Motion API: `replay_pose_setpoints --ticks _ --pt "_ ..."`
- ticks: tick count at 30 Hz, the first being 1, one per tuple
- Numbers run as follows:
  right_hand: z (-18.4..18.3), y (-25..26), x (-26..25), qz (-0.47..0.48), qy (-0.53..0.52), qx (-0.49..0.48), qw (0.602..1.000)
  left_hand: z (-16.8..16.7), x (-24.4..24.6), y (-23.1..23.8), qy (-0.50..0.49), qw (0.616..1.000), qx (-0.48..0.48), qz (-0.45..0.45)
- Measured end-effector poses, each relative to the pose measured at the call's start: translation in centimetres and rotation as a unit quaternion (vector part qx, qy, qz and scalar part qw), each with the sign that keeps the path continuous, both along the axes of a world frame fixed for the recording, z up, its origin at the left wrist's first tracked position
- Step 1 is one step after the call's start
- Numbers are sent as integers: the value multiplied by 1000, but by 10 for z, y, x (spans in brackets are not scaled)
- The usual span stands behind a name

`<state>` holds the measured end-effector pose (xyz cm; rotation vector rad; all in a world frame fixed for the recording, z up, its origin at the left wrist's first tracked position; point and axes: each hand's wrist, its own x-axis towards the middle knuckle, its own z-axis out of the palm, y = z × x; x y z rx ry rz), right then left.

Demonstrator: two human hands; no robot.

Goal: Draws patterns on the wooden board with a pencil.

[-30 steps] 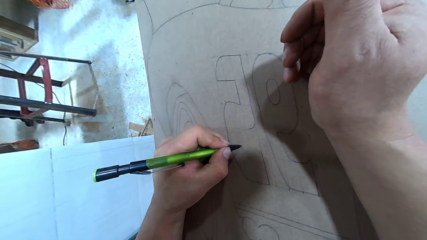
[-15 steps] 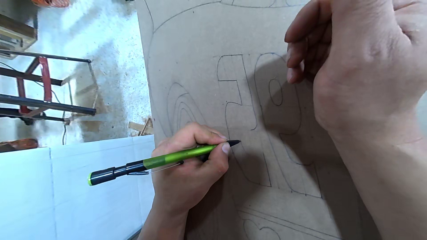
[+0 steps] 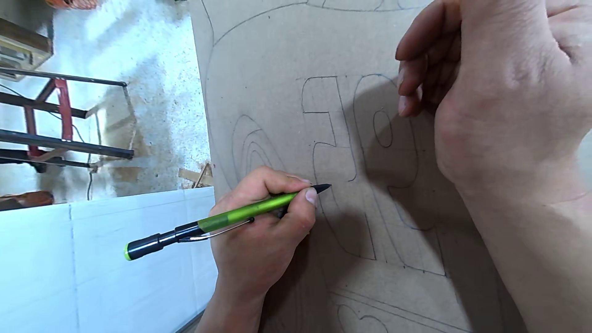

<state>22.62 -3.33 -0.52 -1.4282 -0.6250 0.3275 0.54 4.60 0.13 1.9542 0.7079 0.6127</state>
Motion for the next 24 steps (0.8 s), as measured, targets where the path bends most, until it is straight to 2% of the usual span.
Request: replay_pose_setpoints --ticks 9,13,17,21,24 --pt "0 -1 1 4 1 -3 1000 0 3 -1 1 1000 -8 8" --pt "0 -1 2 8 7 3 1000 0 -1 2 -23 998 -59 3" --pt "1 -1 0 8 5 0 1000 1 -2 -26 -28 994 -73 83" --pt "3 -3 -1 16 25 -10 999 -5 13 -57 -49 978 -36 198" --pt "6 -4 1 19 44 -17 999 -6 25 -61 -41 976 -20 212"
